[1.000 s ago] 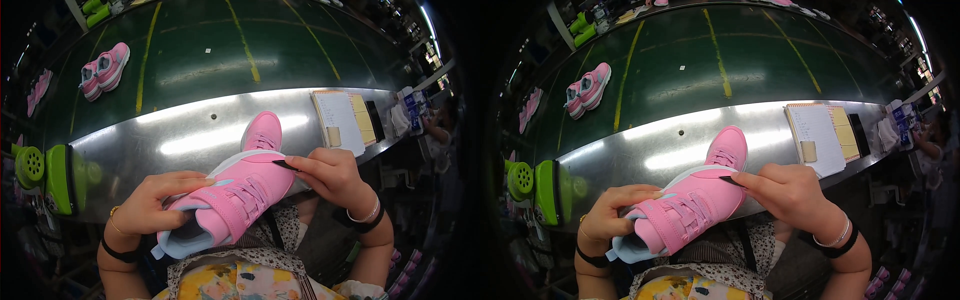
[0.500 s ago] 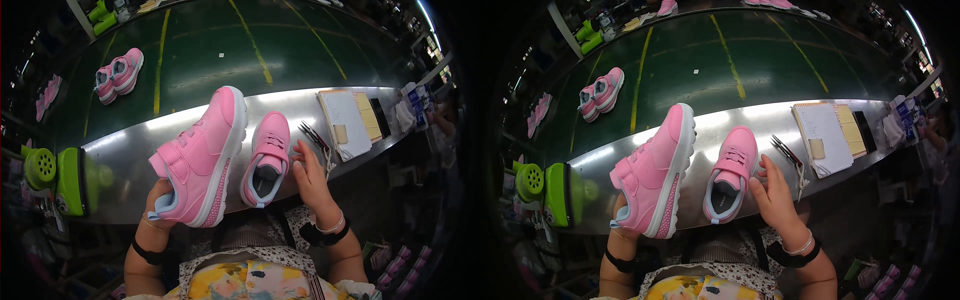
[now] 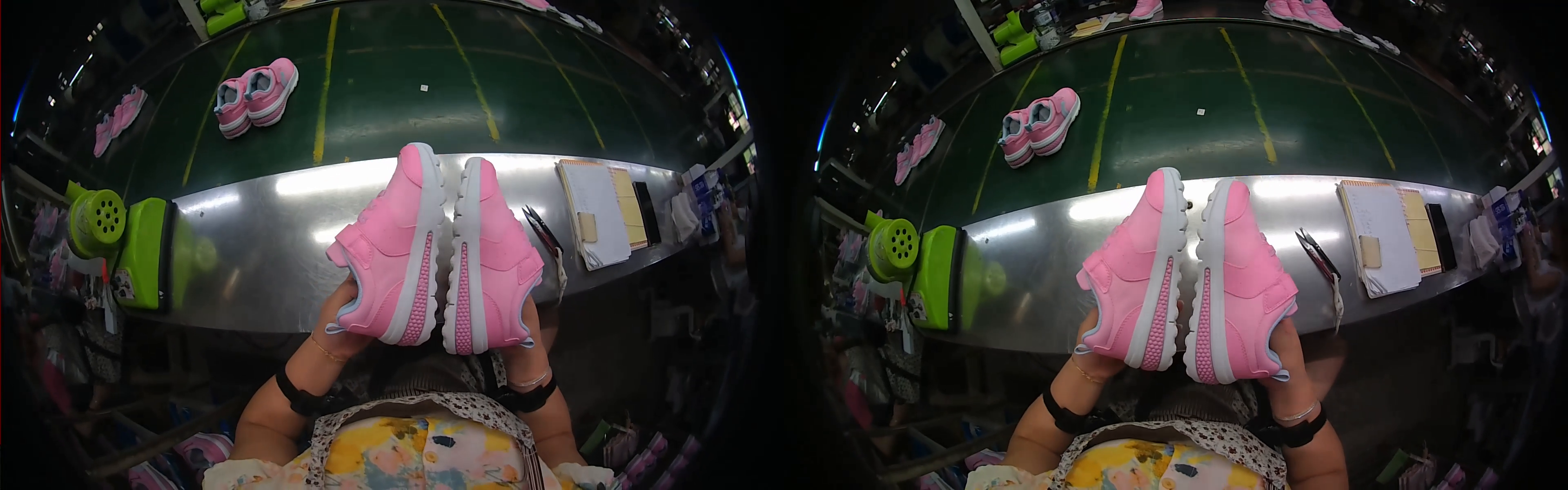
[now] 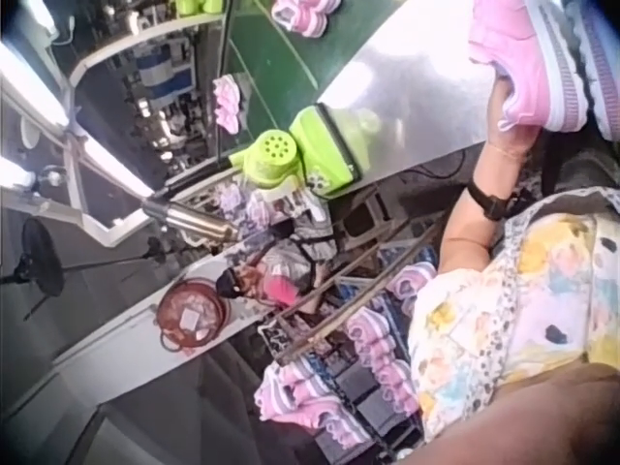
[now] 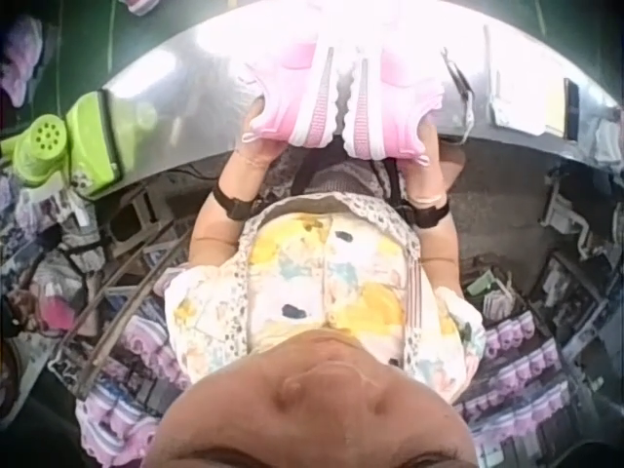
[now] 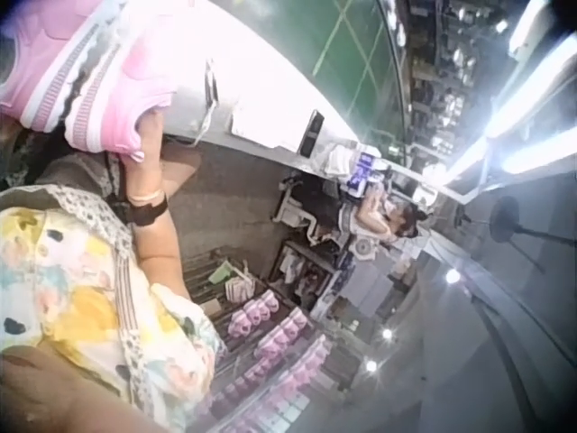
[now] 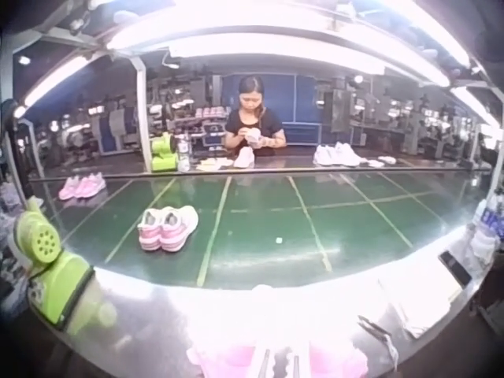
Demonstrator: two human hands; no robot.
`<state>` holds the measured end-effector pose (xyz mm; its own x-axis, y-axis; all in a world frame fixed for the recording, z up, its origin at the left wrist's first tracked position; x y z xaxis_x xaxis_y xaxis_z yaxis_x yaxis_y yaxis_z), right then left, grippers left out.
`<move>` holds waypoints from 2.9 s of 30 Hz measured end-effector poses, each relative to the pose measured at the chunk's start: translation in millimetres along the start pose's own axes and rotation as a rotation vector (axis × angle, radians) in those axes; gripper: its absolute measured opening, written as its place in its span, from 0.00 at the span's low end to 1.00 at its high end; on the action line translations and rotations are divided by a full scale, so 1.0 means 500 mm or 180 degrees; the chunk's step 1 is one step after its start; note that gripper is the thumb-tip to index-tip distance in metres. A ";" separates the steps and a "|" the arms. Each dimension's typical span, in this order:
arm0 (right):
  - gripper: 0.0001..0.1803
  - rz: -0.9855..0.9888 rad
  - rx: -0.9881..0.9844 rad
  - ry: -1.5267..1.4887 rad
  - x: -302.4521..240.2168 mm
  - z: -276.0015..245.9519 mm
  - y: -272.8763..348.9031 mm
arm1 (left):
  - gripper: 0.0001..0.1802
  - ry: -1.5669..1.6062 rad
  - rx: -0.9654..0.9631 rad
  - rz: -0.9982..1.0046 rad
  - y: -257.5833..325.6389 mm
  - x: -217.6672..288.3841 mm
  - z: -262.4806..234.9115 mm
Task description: Trimming loose threads and inspecting pink sneakers on a production conveyor belt.
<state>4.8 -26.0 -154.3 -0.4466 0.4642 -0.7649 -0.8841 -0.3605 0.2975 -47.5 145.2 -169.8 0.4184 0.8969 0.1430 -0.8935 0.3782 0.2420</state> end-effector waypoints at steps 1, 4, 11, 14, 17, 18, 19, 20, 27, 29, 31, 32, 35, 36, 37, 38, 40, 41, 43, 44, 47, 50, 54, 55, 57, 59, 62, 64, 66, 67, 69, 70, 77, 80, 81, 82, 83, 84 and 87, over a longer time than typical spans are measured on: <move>0.27 -0.0130 -0.0107 0.0264 -0.009 0.010 0.004 | 0.25 0.0004 -0.0005 -0.0006 0.002 -0.008 -0.013; 0.28 -0.0231 -0.0355 -0.0166 -0.003 0.015 0.012 | 0.25 -0.2342 0.0045 0.0582 0.013 0.006 -0.010; 0.31 -0.0207 -0.0462 -0.1037 -0.010 0.023 0.031 | 0.26 -0.1433 0.0314 0.0447 0.039 0.019 0.035; 0.32 -0.0200 -0.0543 -0.1342 -0.028 0.045 0.042 | 0.33 -0.1400 0.0345 0.0816 0.060 0.057 0.051; 0.40 -0.2093 0.0084 0.3249 -0.145 0.093 0.060 | 0.41 -0.4883 0.1085 0.2478 0.112 0.128 0.140; 0.39 -0.2162 0.0140 0.4295 -0.154 0.125 0.073 | 0.39 -0.5909 0.1534 0.2519 0.120 0.122 0.171; 0.39 -0.2192 0.0191 0.5346 -0.154 0.156 0.080 | 0.38 -0.6932 0.2000 0.2494 0.124 0.109 0.202; 0.39 -0.2183 0.0183 0.5340 -0.150 0.164 0.079 | 0.37 -0.7451 0.2134 0.2205 0.113 0.095 0.202; 0.28 -0.1740 0.0024 0.4588 -0.165 0.120 0.027 | 0.32 -0.4816 0.1855 0.1429 0.108 0.180 0.105; 0.26 -0.1044 0.0202 0.3897 -0.159 0.053 -0.006 | 0.28 -0.4800 0.1850 0.1346 0.101 0.205 0.076; 0.25 -0.0630 -0.0018 0.3105 -0.121 0.028 -0.028 | 0.27 -0.3698 0.1737 0.0582 0.085 0.189 0.032; 0.25 -0.0242 -0.0211 0.2322 -0.089 0.022 -0.035 | 0.28 -0.3211 0.1366 0.0476 0.067 0.173 0.023; 0.25 -0.0198 -0.0426 0.1794 -0.059 0.017 -0.042 | 0.28 -0.3157 0.1118 0.0365 0.056 0.151 0.012; 0.25 -0.0180 -0.0409 0.1795 -0.057 0.018 -0.040 | 0.28 -0.3144 0.1121 0.0343 0.059 0.148 0.014; 0.26 -0.0126 -0.0491 0.1765 -0.054 0.028 -0.036 | 0.28 -0.3167 0.1165 0.0374 0.064 0.149 0.020; 0.27 -0.0084 -0.0576 0.1735 -0.051 0.036 -0.035 | 0.28 -0.3197 0.1203 0.0413 0.067 0.152 0.023; 0.27 -0.0163 -0.0597 0.1787 -0.051 0.036 -0.036 | 0.28 -0.3278 0.1178 0.0471 0.068 0.155 0.015; 0.28 -0.0238 -0.0640 0.1831 -0.049 0.037 -0.035 | 0.28 -0.3363 0.1173 0.0544 0.072 0.157 0.014; 0.28 -0.0223 -0.0610 0.1825 -0.044 0.029 -0.031 | 0.27 -0.3324 0.1167 0.0563 0.076 0.152 0.017; 0.28 -0.0231 -0.0587 0.1822 -0.044 0.027 -0.031 | 0.27 -0.3297 0.1149 0.0599 0.076 0.153 0.020; 0.29 -0.0228 -0.0615 0.1711 -0.044 0.035 -0.030 | 0.27 -0.3629 0.1297 0.0705 0.080 0.162 0.006; 0.28 -0.0396 -0.0640 0.1971 -0.053 0.032 -0.028 | 0.27 -0.3528 0.1139 0.0770 0.075 0.158 0.022; 0.24 -0.0379 -0.0319 0.1978 -0.061 0.049 -0.027 | 0.24 -0.4272 0.1829 0.0831 0.097 0.192 0.022; 0.22 -0.0700 -0.0137 0.2321 -0.076 0.039 -0.030 | 0.24 -0.4265 0.1735 0.0823 0.097 0.187 0.033; 0.21 -0.1225 0.0028 0.3124 -0.123 0.029 -0.035 | 0.22 -0.7406 0.1910 0.3044 0.138 0.187 0.174; 0.20 -0.1543 0.0506 0.4008 -0.193 0.007 -0.036 | 0.23 -0.7332 0.1754 0.3587 0.152 0.150 0.228; 0.21 -0.2294 0.1761 0.6137 -0.314 -0.093 -0.052 | 0.25 -0.6511 0.0168 0.2820 0.142 0.049 0.242; 0.22 -0.1199 0.2729 0.6326 -0.356 -0.174 -0.072 | 0.27 -0.6305 -0.0412 0.2512 0.125 -0.019 0.232; 0.22 -0.0883 0.2320 0.6164 -0.373 -0.254 -0.097 | 0.30 -0.6362 -0.0560 0.2383 0.104 -0.069 0.217; 0.21 -0.0552 0.1904 0.5961 -0.362 -0.282 -0.115 | 0.32 -0.6407 -0.0539 0.2352 0.094 -0.087 0.205; 0.14 -0.1669 0.1214 0.5275 -0.355 -0.182 -0.100 | 0.34 -0.6481 -0.0368 0.2284 0.081 -0.104 0.179; 0.12 -0.2086 0.0842 0.4862 -0.342 -0.082 -0.071 | 0.35 -0.6519 -0.0259 0.2343 0.080 -0.104 0.171; 0.08 -0.2856 -0.0995 0.5977 -0.129 0.262 0.041 | 0.36 -0.6534 -0.0030 0.2365 0.045 -0.113 0.142; 0.08 -0.2588 -0.1162 0.6260 -0.120 0.271 0.032 | 0.36 -0.6531 -0.0012 0.2393 0.032 -0.112 0.124; 0.08 -0.2566 -0.1198 0.6277 -0.115 0.275 0.025 | 0.36 -0.6611 -0.0079 0.2422 0.026 -0.113 0.121; 0.08 -0.2605 -0.1294 0.6316 -0.105 0.283 0.014 | 0.36 -0.6580 -0.0048 0.2419 0.019 -0.108 0.116; 0.08 -0.2647 -0.1390 0.6339 -0.094 0.291 0.002 | 0.35 -0.6536 -0.0199 0.2806 0.025 -0.105 0.128; 0.08 -0.2618 -0.1396 0.6359 -0.085 0.297 -0.016 | 0.35 -0.6466 -0.0386 0.3193 0.036 -0.105 0.143; 0.11 -0.2848 -0.1473 0.6424 -0.066 0.317 -0.039 | 0.34 -0.6502 -0.0463 0.2941 0.030 -0.107 0.132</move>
<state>15.0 93.8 -44.6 0.8655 -0.4961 -0.0693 -0.4980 -0.8370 -0.2268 -72.7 87.9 -110.5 -0.5226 -0.5498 0.6516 -0.8433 0.2205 -0.4902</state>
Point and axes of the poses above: each hand's wrist, its own y-axis away from the middle knuckle, its own z-axis out of the palm, x = y × z, the point moved 9 cm from there along -y, towards the middle knuckle, and after that the axes turned 5 degrees about -z, right-handed, at the moved point
